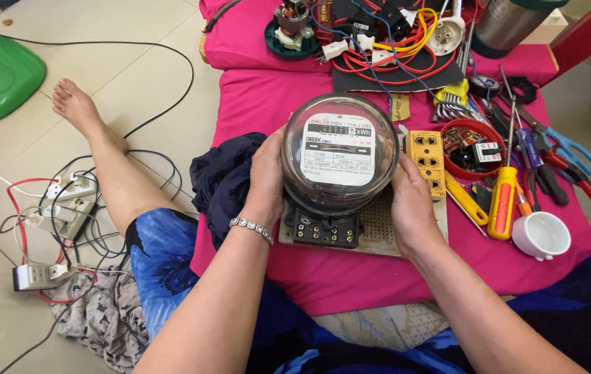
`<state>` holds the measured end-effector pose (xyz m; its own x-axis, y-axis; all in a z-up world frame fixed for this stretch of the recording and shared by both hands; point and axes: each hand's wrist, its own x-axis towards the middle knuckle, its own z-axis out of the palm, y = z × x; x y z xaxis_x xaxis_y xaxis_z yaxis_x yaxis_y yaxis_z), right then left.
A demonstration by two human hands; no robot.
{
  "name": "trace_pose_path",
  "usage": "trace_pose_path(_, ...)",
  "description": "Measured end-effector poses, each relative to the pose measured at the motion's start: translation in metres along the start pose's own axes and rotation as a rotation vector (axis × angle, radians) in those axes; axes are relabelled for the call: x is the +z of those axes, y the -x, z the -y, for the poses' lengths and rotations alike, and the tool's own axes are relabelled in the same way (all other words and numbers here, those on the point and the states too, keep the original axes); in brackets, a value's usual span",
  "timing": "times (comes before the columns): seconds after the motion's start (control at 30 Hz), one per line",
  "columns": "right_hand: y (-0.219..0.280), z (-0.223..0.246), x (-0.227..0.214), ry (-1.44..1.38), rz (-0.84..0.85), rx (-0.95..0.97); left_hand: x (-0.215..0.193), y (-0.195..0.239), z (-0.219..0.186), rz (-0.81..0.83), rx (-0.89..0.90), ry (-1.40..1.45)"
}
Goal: The person sits on the floor and assembles an electrical meter by placing the main unit onto a perforated board and securing it with a transparent cover. They then connect wires to the meter's terminals using a screwdriver.
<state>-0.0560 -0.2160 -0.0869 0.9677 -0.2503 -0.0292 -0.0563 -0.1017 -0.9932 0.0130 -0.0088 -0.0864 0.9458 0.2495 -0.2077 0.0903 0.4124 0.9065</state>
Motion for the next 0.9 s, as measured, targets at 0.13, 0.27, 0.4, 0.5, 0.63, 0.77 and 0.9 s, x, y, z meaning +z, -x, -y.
trace_pose_path(0.13,0.014,0.028,0.010,-0.011,-0.007,0.018,0.000,-0.003,-0.004,-0.005,-0.027,-0.007)
trace_pose_path(0.27,0.017,0.034,0.012,-0.017,-0.007,-0.031,0.002,-0.003,-0.010,0.015,-0.123,-0.045)
trace_pose_path(0.4,0.012,0.025,0.010,-0.029,0.004,-0.047,0.008,0.005,-0.023,-0.034,-0.147,-0.035)
trace_pose_path(0.5,0.010,0.035,0.006,-0.024,0.046,-0.027,-0.003,-0.014,-0.001,-0.073,-0.152,-0.006)
trace_pose_path(0.63,0.007,0.027,0.008,-0.045,0.014,-0.032,-0.006,-0.019,0.005,-0.077,-0.162,-0.047)
trace_pose_path(0.77,0.008,0.032,0.007,-0.029,0.044,-0.036,-0.002,-0.007,-0.002,-0.129,-0.164,-0.043)
trace_pose_path(0.9,0.008,0.028,0.005,-0.020,0.053,-0.060,-0.007,-0.006,0.008,-0.139,-0.092,-0.043)
